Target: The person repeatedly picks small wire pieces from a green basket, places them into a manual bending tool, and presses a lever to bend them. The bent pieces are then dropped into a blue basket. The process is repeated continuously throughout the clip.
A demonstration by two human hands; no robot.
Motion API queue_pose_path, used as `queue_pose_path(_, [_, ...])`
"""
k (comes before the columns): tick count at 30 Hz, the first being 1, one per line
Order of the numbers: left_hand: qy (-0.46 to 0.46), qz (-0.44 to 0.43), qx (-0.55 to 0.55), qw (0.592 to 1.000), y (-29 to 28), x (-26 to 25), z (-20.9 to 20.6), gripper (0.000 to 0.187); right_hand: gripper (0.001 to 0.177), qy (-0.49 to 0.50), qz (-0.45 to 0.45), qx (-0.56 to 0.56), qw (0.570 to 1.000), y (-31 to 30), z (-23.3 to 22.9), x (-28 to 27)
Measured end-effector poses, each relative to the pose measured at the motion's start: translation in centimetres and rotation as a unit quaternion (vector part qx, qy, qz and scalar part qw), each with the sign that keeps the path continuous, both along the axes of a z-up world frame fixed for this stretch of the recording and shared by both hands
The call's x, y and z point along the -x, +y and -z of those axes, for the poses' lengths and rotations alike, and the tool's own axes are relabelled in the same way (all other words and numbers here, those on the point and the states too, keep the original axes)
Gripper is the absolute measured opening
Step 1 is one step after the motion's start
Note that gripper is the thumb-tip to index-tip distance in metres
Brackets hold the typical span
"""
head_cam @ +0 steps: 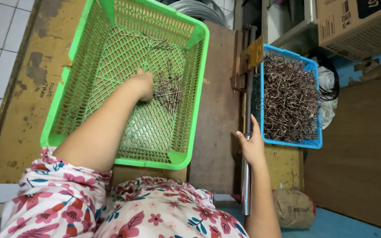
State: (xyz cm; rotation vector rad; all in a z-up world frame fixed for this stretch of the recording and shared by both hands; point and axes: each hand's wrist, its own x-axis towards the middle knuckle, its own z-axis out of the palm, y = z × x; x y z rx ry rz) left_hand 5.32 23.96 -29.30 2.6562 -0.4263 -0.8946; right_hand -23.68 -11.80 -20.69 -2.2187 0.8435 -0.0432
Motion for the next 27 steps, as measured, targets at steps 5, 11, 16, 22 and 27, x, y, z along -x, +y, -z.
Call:
queue_pose_path(5, [-0.098,0.04,0.072,0.992,0.6,-1.1,-0.1,0.031,0.08,0.008,-0.001,0.007,1.0,0.3,-0.9,-0.3])
queue_pose_path(11, [-0.069,0.05,0.159,0.984,1.4,1.2,-6.4,0.021,0.081,0.01,-0.005,0.013,1.0,0.5,-1.2,-0.3])
queue_pose_path(16, [-0.047,0.023,0.273,0.961,1.6,2.4,-10.7,0.027,0.081,0.001,-0.003,-0.001,1.0,0.2,-0.4,0.0])
queue_pose_path(22, [-0.001,-0.049,0.489,0.871,-0.2,1.4,-8.5,0.062,0.083,0.014,-0.001,0.014,1.0,0.7,-1.1,-0.1])
queue_pose_path(27, [0.12,-0.187,0.622,0.751,-0.7,1.3,-8.8,0.043,0.083,0.003,0.0,0.009,1.0,0.6,-1.3,-0.3])
